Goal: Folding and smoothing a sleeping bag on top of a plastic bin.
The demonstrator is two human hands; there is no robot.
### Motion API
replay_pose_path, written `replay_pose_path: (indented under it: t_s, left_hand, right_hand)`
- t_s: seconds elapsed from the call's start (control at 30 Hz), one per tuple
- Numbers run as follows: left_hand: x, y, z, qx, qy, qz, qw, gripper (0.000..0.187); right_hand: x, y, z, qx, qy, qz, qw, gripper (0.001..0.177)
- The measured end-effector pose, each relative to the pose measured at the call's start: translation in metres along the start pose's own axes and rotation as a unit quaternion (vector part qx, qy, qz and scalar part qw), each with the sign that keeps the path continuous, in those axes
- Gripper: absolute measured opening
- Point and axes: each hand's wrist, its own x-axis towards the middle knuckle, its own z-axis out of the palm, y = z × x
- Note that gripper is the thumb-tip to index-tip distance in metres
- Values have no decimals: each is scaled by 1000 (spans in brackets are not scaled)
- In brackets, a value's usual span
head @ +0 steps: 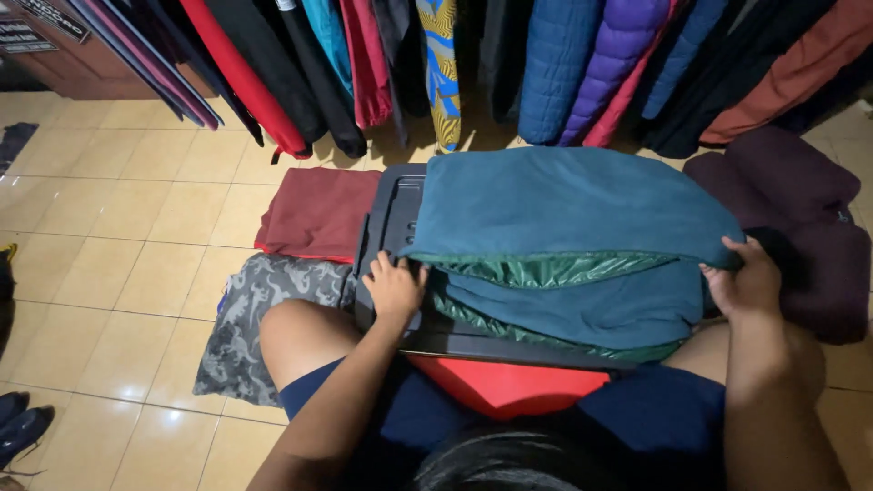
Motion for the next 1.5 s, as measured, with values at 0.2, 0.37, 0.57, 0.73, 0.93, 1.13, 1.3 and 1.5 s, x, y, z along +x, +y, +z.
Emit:
replay_pose_path:
  t_s: [0.2,0.37,0.57,0.73,0.93,1.13,1.3,1.5]
  left_hand:
    - [1,2,28,46,-66,119,990,33]
    - [5,-1,33,31,-36,150,988,20]
    - [12,29,-112,-404,35,119,906,9]
    - [11,-10,-123,-453,1,36,891,13]
    - [16,-33,-96,-723,-125,-172,657,16]
    - [12,-48,-59,-332,-49,-35,941,13]
    - [1,-29,-32,-115,-107,-26,987,24]
    - [-13,-58,35,11,-84,6,996,45]
  right_hand:
    - [5,-7,-1,372,65,162,912,30]
    - [14,2,-4,318,120,180,923,41]
    - [40,64,-35,288,230,261,892,22]
    - [38,63,-44,220,192,209,933,21]
    - [36,62,-31,103,134,178,969,30]
    - [29,52,-13,-109,32,204,972,43]
    - [36,105,-16,-186,51,169,967,55]
    - [17,81,-1,-191,90,213,954,48]
